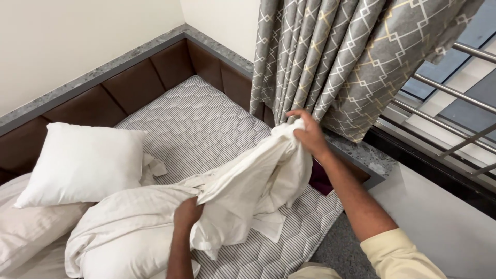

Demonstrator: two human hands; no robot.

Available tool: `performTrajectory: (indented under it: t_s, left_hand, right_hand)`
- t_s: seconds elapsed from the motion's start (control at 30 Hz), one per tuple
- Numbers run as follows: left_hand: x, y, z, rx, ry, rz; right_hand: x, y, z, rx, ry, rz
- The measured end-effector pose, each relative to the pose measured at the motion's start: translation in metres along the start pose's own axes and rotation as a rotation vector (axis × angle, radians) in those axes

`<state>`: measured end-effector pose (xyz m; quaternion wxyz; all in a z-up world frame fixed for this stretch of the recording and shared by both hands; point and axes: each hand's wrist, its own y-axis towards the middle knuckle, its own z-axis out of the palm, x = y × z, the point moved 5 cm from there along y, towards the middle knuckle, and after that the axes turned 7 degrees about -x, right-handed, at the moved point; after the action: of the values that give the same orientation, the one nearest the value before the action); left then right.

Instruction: The person puts a pillow into a pillowcase on a bed. They first unfold a white pillowcase, then insert a pillow into it, and finally adjust the pillowcase to fit the pillow.

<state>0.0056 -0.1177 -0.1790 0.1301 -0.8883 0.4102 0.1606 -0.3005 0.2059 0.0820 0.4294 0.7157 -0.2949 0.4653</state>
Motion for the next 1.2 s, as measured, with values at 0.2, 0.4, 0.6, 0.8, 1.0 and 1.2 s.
performTrajectory:
  t_s: [0.2, 0.4, 0.6, 0.8, 1.0, 1.2]
  left_hand:
    - [-0.051, 0.021, -0.029, -0.352, -0.251, 0.233]
    - [-0.211, -0.059, -0.152, -0.235, -0.395, 0.528]
    - [-0.189, -0.067, -0.161, -0.345, -0.237, 0.556]
    - [-0.125, -0.036, -0.113, -0.334, -0.224, 0.309]
    - [-0.022, 0.025, -0.021, -0.359, -0.904, -0.109]
    - [-0.117, 0.005, -0.042, -0.064, -1.188, 0.066]
  right_hand:
    - [-0.008, -0.065, 0.092, 0.489, -0.206, 0.312]
    - [-0.047, -0.103, 0.151, 0.665, -0.196, -0.178]
    - [-0.031, -0.035, 0.082, 0.149, -0.306, 0.14]
    - [0.017, -0.021, 0.039, -0.083, -0.343, -0.19]
    - [-0.002, -0.027, 0.065, 0.232, -0.293, -0.104]
    - [0.004, -0.08, 0.129, 0.481, -0.411, 0.359]
